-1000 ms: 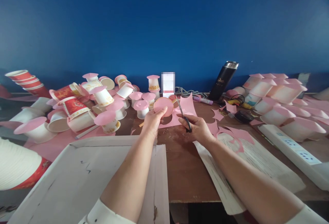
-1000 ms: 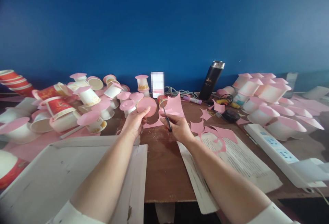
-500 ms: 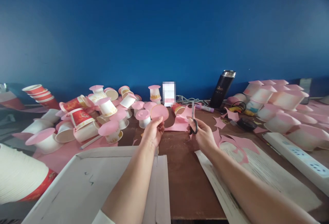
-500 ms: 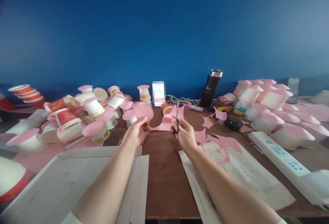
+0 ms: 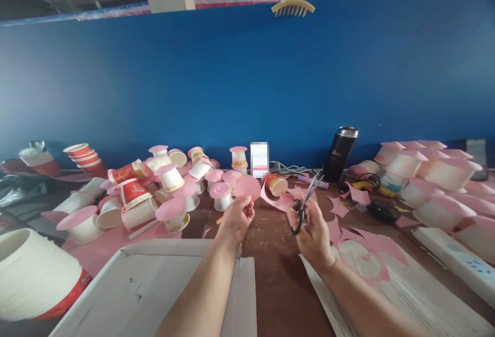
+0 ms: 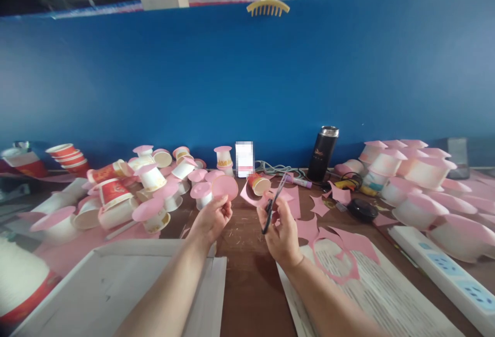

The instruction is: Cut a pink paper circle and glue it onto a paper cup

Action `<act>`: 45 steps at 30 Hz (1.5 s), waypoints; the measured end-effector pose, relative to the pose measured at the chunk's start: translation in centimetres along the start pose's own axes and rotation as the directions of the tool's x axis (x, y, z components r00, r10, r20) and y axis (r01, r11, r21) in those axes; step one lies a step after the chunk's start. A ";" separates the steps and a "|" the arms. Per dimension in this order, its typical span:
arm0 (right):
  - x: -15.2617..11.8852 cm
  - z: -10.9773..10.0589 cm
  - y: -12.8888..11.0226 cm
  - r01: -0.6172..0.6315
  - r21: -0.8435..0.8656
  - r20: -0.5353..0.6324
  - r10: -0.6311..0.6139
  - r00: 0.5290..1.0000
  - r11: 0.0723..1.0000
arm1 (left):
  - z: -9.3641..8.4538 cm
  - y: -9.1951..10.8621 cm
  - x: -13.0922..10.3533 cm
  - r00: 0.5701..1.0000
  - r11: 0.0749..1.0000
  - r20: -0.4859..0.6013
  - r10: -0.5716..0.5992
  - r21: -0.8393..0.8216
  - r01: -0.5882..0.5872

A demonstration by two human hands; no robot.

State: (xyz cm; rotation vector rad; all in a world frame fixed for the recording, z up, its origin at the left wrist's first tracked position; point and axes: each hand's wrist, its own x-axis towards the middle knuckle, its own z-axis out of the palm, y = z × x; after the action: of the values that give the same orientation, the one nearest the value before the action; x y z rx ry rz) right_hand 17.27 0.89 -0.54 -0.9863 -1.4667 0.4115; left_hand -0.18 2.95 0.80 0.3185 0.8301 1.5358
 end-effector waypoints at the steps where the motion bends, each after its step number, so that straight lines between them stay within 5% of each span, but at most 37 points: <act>1: -0.1 0.0 0.1 0.026 -0.038 0.031 -0.025 0.999 0.999 | 0.0 -0.1 0.1 1.000 1.000 0.003 0.008 0.010 -0.008; 9: -0.2 0.1 1.5 0.075 -0.200 0.234 -0.027 0.972 0.977 | 0.0 -0.4 -0.3 0.994 0.991 0.064 0.084 0.098 -0.090; 15: -0.4 0.4 1.2 0.022 -0.224 0.256 0.037 0.966 0.974 | -0.3 -0.7 0.2 0.988 0.964 0.045 0.148 0.217 -0.154; 25: -0.3 0.7 1.4 -0.234 -0.005 0.333 0.222 0.916 0.972 | -0.6 -0.6 0.6 0.994 0.988 -0.058 0.097 0.125 -0.089; 32: -0.3 1.6 1.5 -0.495 0.251 0.456 0.349 0.819 0.832 | -0.3 -0.7 0.2 0.995 0.983 -0.005 0.099 0.157 -0.097; 45: -0.4 1.5 1.7 -0.532 0.221 0.524 0.361 0.772 0.818 | 0.0 -1.4 -0.2 0.984 0.930 0.062 0.167 0.323 -0.178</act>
State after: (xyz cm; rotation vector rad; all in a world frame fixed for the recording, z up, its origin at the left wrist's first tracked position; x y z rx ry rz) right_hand 16.38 2.01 -2.38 -0.9768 -1.4759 1.3095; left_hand 0.92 2.67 -0.11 0.6751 1.0549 1.5476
